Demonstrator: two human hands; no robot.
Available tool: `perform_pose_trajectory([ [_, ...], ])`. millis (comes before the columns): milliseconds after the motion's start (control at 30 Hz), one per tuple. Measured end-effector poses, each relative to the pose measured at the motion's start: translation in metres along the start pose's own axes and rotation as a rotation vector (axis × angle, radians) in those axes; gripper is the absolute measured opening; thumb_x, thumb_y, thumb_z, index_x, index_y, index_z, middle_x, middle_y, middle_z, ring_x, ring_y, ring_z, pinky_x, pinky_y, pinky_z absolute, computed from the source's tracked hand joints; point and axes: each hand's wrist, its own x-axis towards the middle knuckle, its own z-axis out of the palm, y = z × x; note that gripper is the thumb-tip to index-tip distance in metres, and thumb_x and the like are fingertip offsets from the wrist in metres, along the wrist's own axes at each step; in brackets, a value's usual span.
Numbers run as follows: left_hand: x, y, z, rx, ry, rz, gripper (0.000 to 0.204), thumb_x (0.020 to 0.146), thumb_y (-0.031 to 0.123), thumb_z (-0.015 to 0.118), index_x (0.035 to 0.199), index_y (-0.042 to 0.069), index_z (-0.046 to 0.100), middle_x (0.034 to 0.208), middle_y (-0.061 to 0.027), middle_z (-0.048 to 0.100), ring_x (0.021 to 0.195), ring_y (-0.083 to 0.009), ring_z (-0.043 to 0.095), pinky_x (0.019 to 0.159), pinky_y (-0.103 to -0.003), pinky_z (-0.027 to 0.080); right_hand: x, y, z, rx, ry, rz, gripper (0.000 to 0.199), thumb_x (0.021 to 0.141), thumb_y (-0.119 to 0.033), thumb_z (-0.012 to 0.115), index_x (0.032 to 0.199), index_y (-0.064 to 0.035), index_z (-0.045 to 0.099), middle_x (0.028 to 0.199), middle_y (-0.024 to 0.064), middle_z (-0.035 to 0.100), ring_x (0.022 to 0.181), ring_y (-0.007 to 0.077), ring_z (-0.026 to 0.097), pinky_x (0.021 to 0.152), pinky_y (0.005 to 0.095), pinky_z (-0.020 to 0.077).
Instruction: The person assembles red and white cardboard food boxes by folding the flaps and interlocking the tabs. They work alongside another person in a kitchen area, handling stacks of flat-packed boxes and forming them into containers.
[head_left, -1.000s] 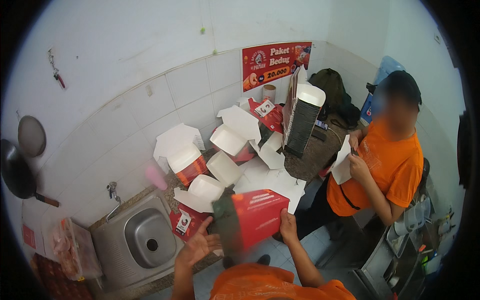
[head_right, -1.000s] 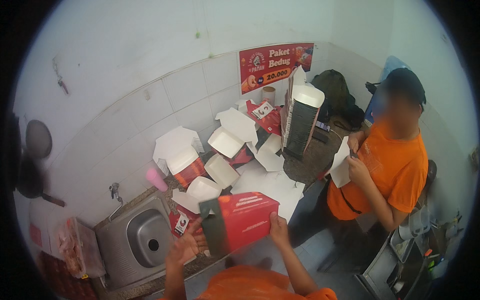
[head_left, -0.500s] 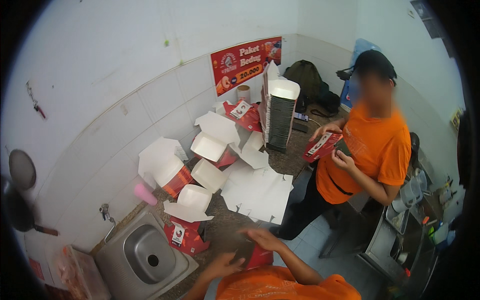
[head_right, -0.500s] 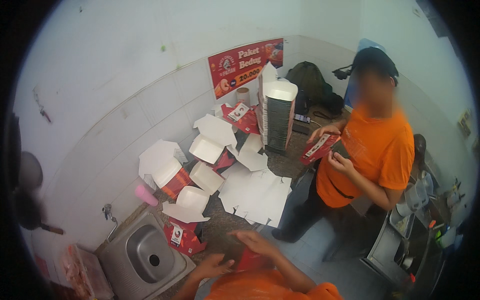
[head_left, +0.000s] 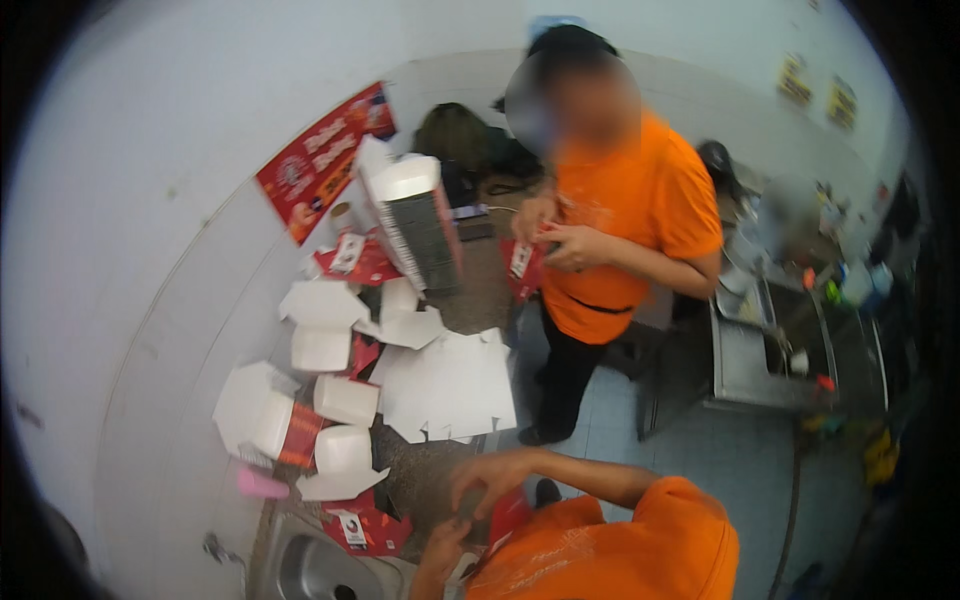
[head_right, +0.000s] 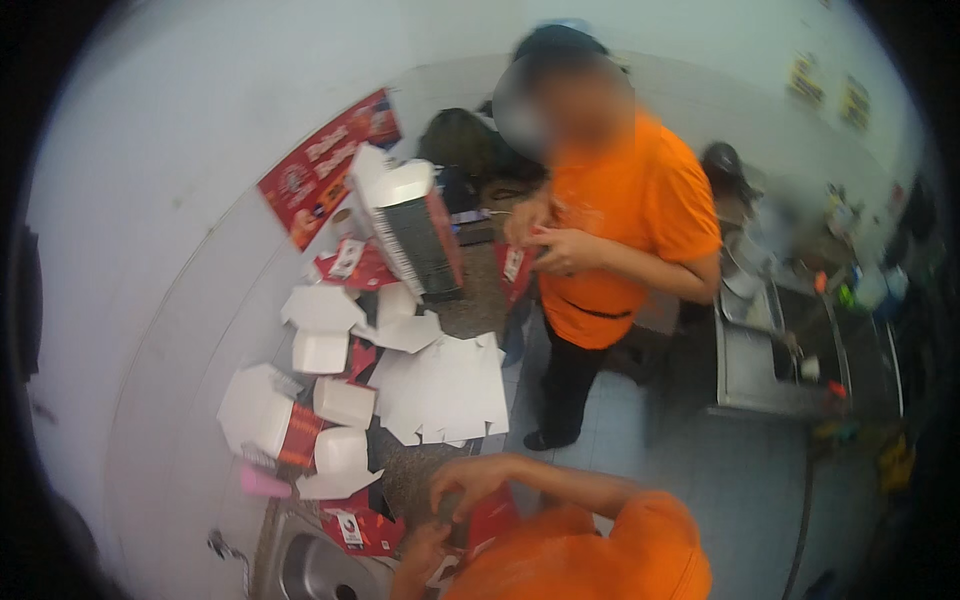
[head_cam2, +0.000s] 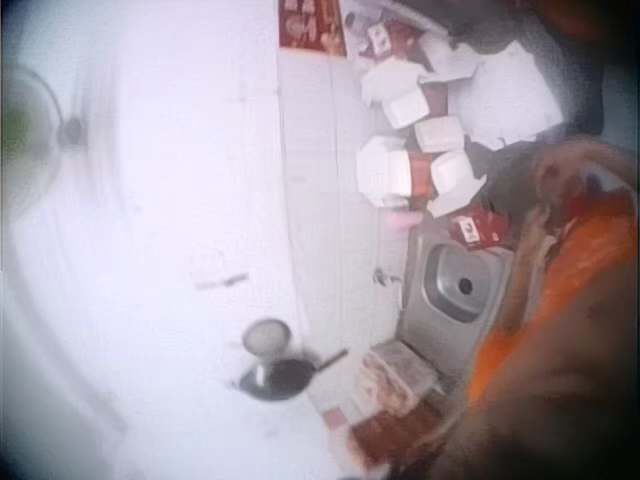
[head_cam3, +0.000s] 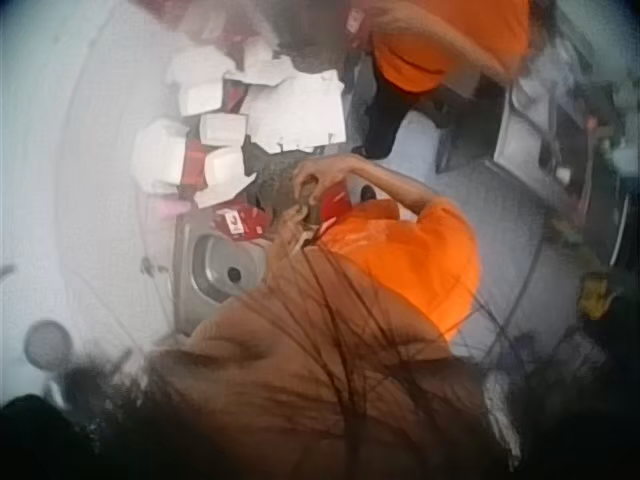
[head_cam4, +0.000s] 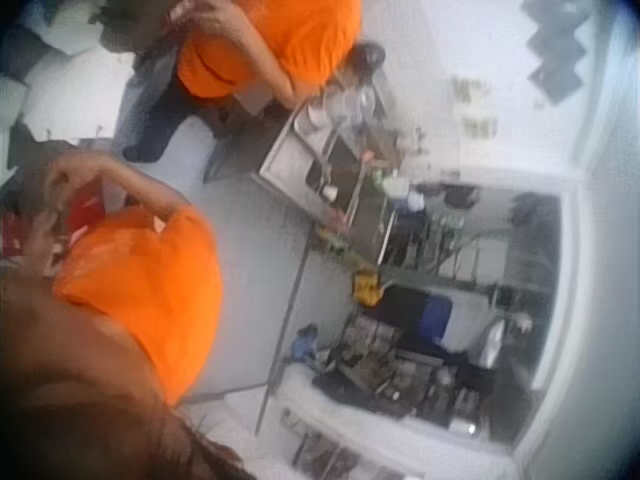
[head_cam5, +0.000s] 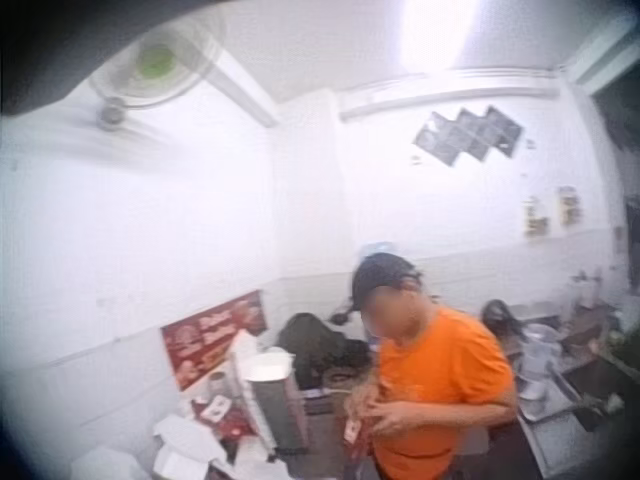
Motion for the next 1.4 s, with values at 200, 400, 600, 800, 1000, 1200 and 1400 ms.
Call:
perform_pose_trajectory([
  [200, -0.002, 0.041, 0.032, 0.178, 0.152, 0.139, 0.029, 0.103, 0.024, 0.062, 0.116, -0.002, 0.065, 0.102, -0.0067, 0.071, 0.084, -0.0158, 0.07, 0.069, -0.032, 0.058, -0.002, 0.009, 0.023, -0.258, 0.585, 0.126, 0.028, 0.086, -0.016, 0.075, 0.112, -0.0076, 0.072, 0.118, 0.0106, 0.061, 0.115, 0.0294, 0.059, 0.098, 0.041, 0.0482],
  [400, 0.021, 0.057, 0.022, 0.47, 0.025, 0.25, 0.03, 0.1, 0.029, 0.069, 0.109, 0.0, 0.067, 0.093, -0.0006, 0.069, 0.076, -0.0086, 0.062, 0.071, -0.024, 0.047, -0.009, -0.007, 0.032, -0.078, 0.591, 0.073, 0.017, 0.092, -0.015, 0.067, 0.104, -0.0073, 0.074, 0.123, 0.0118, 0.062, 0.118, 0.0289, 0.058, 0.1, 0.0392, 0.0465],
  [600, 0.041, 0.072, 0.06, 0.241, 0.164, 0.294, 0.036, 0.098, 0.027, 0.071, 0.122, 0.002, 0.061, 0.103, -0.0027, 0.067, 0.085, -0.0118, 0.063, 0.077, -0.028, 0.049, -0.02, 0.007, 0.056, -0.383, 1.24, 0.046, 0.02, 0.093, -0.015, 0.065, 0.111, -0.0084, 0.072, 0.123, 0.0122, 0.062, 0.117, 0.0308, 0.059, 0.1, 0.0416, 0.0467],
  [800, 0.079, 0.101, 0.108, -0.061, 0.238, 0.628, 0.036, 0.102, 0.029, 0.065, 0.122, 0.001, 0.053, 0.11, -0.009, 0.064, 0.096, -0.0207, 0.065, 0.083, -0.038, 0.054, -0.03, -0.001, 0.073, -0.605, 1.217, -0.067, 0.035, 0.084, -0.009, 0.077, 0.117, -0.0093, 0.069, 0.122, 0.0113, 0.062, 0.119, 0.0321, 0.059, 0.101, 0.0442, 0.0484],
  [1000, 0.103, 0.086, 0.125, 0.084, 0.421, 0.755, 0.024, 0.108, 0.026, 0.056, 0.104, 0.003, 0.059, 0.092, -0.0024, 0.064, 0.08, -0.0087, 0.059, 0.07, -0.024, 0.047, -0.037, -0.021, 0.009, -0.87, 1.223, -0.005, 0.041, 0.082, -0.015, 0.079, 0.121, -0.0086, 0.069, 0.12, 0.0106, 0.066, 0.115, 0.0334, 0.063, 0.097, 0.0437, 0.0522],
  [1200, 0.099, 0.13, 0.134, 0.159, 0.301, 0.894, 0.032, 0.11, 0.029, 0.051, 0.093, 0.004, 0.062, 0.079, 0.0052, 0.054, 0.068, -0.0029, 0.043, 0.058, -0.023, 0.032, -0.026, -0.047, -0.015, -0.735, 1.106, -0.035, 0.04, 0.081, -0.012, 0.08, 0.119, -0.0047, 0.072, 0.122, 0.0116, 0.068, 0.115, 0.0334, 0.065, 0.095, 0.042, 0.0547],
  [1400, 0.101, 0.102, 0.122, -0.068, 0.226, 0.821, 0.028, 0.11, 0.026, 0.051, 0.1, 0.002, 0.063, 0.096, -0.0059, 0.066, 0.086, -0.0131, 0.063, 0.079, -0.029, 0.051, 0.001, -0.055, -0.024, -0.795, 1.232, -0.059, 0.035, 0.071, -0.007, 0.086, 0.105, -0.0048, 0.078, 0.129, 0.0154, 0.068, 0.118, 0.0346, 0.064, 0.099, 0.0418, 0.0524],
])
